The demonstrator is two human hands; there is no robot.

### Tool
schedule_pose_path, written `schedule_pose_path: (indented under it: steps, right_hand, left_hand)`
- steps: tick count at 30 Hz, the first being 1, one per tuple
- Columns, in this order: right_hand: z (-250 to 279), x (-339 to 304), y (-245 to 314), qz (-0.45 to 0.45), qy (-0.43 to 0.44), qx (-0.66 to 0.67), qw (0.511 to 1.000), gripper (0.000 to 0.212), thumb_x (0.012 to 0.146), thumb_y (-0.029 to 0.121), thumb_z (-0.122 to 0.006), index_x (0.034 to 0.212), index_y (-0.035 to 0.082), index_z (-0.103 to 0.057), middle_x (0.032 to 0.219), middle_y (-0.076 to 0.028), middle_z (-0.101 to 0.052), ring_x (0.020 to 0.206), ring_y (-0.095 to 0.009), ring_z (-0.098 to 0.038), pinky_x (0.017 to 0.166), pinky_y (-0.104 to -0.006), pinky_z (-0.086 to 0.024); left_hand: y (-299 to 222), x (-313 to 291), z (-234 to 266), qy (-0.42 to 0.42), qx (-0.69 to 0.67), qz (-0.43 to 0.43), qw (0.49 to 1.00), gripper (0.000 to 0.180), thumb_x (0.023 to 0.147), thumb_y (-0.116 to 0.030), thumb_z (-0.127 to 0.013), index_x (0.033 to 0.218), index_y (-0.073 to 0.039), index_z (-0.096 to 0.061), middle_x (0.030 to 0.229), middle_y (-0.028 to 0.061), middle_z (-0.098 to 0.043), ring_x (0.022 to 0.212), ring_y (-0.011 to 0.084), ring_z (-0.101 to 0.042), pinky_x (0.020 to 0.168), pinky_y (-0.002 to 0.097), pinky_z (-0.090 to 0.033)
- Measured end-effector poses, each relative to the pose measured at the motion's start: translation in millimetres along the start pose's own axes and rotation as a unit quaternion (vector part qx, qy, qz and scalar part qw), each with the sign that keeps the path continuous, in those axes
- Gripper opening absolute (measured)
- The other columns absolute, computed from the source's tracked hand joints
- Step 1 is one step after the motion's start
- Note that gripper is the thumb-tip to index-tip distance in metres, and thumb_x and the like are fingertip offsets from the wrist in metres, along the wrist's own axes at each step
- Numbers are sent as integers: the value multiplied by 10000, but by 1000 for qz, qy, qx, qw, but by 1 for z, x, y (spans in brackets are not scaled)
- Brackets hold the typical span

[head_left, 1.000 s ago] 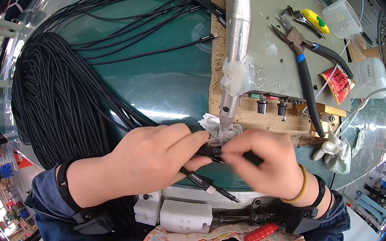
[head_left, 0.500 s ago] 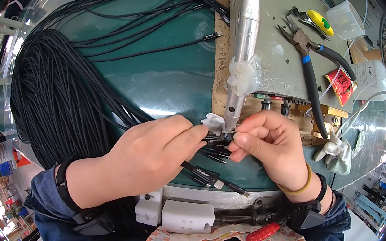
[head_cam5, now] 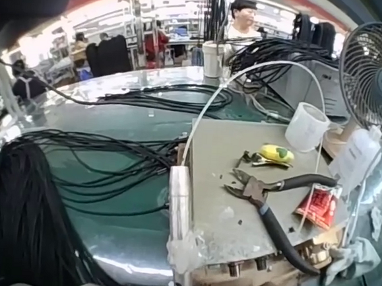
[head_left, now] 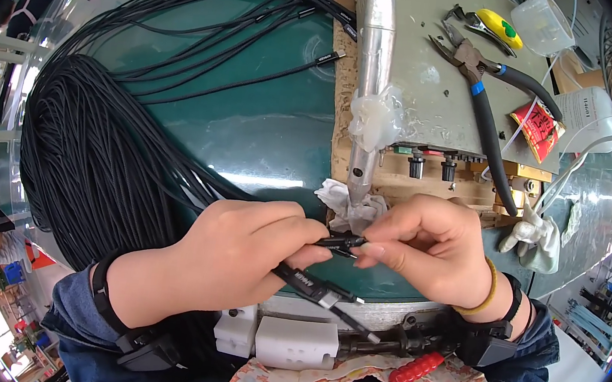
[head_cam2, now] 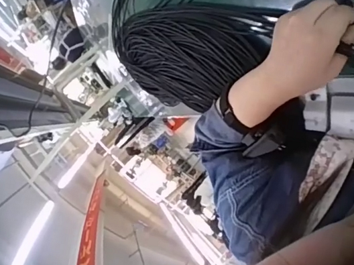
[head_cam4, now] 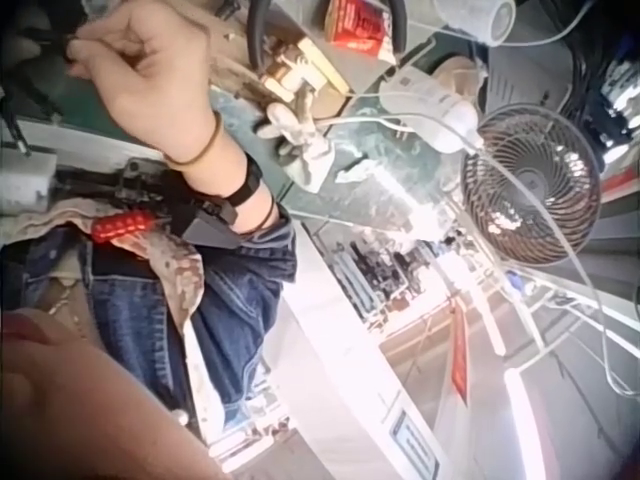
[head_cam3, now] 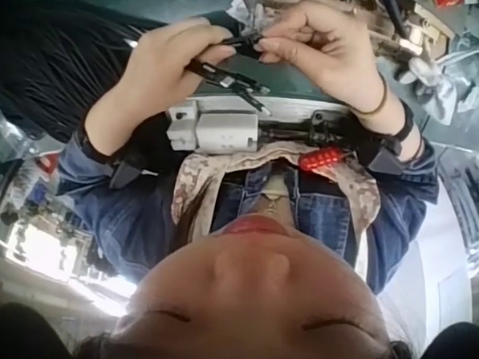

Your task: The person holds a bundle of cables and positions the connector of one cable under a machine to apply a substance. After removing the cable, they place it into a jig and pull a lever before repeating the process.

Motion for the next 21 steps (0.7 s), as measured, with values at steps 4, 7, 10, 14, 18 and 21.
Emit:
schedule_pose_path:
  steps: [4, 7, 10, 14, 18, 21]
  right_hand:
    - [4, 0, 5, 65, 49, -116, 990, 76, 804, -34, -644, 869, -9, -613, 815, -84, -648, 743, -149, -663, 623, -237, -519]
    - [3, 1, 6, 118, 71, -191, 972, 100, 773, -28, -674, 855, -5, -621, 802, -101, -648, 715, -184, -665, 601, -259, -518]
    - [0, 4, 7, 172, 86, -244, 950, 139, 733, -37, -710, 841, -10, -627, 794, -121, -656, 695, -226, -663, 592, -291, -525]
    - [-3, 6, 11, 244, 71, -316, 914, 174, 710, -23, -722, 855, 5, -631, 767, -101, -646, 645, -242, -635, 570, -307, -508]
    - [-5, 0, 23, 321, 115, -288, 895, 129, 732, 30, -692, 820, 24, -598, 765, -70, -592, 632, -239, -583, 540, -306, -470]
    - [1, -6, 24, 247, 98, -312, 912, 150, 703, -23, -716, 801, 25, -613, 759, -91, -619, 656, -234, -618, 555, -286, -482]
  left_hand:
    - [0, 0, 0, 15, -70, -8, 997, 199, 737, -39, -703, 900, 5, -596, 627, 94, -500, 501, 243, -508, 433, 325, -383]
    - [-2, -1, 0, 10, -78, -25, 997, 210, 730, -45, -710, 901, 5, -598, 601, 86, -487, 487, 242, -497, 425, 326, -369]
    - [-1, -1, -2, 21, -62, -34, 997, 221, 727, -58, -714, 915, -2, -613, 585, 71, -479, 480, 239, -493, 426, 329, -379]
    - [0, 3, -5, 30, -49, -11, 998, 230, 722, -70, -714, 930, -15, -632, 604, 67, -495, 484, 238, -505, 426, 326, -390]
    - [0, 3, -6, 33, -5, 12, 999, 255, 707, -100, -727, 938, -31, -643, 633, 63, -517, 503, 234, -530, 434, 324, -413]
    - [0, 0, -4, 27, -7, 10, 1000, 276, 698, -109, -732, 946, -31, -640, 651, 61, -528, 528, 228, -548, 452, 317, -431]
Point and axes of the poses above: each hand's wrist, its own x-axis towards the middle knuckle, its own z-axis out of the back of the hand, y = z × x, the point moved 1 cm from there along x, towards the middle knuckle
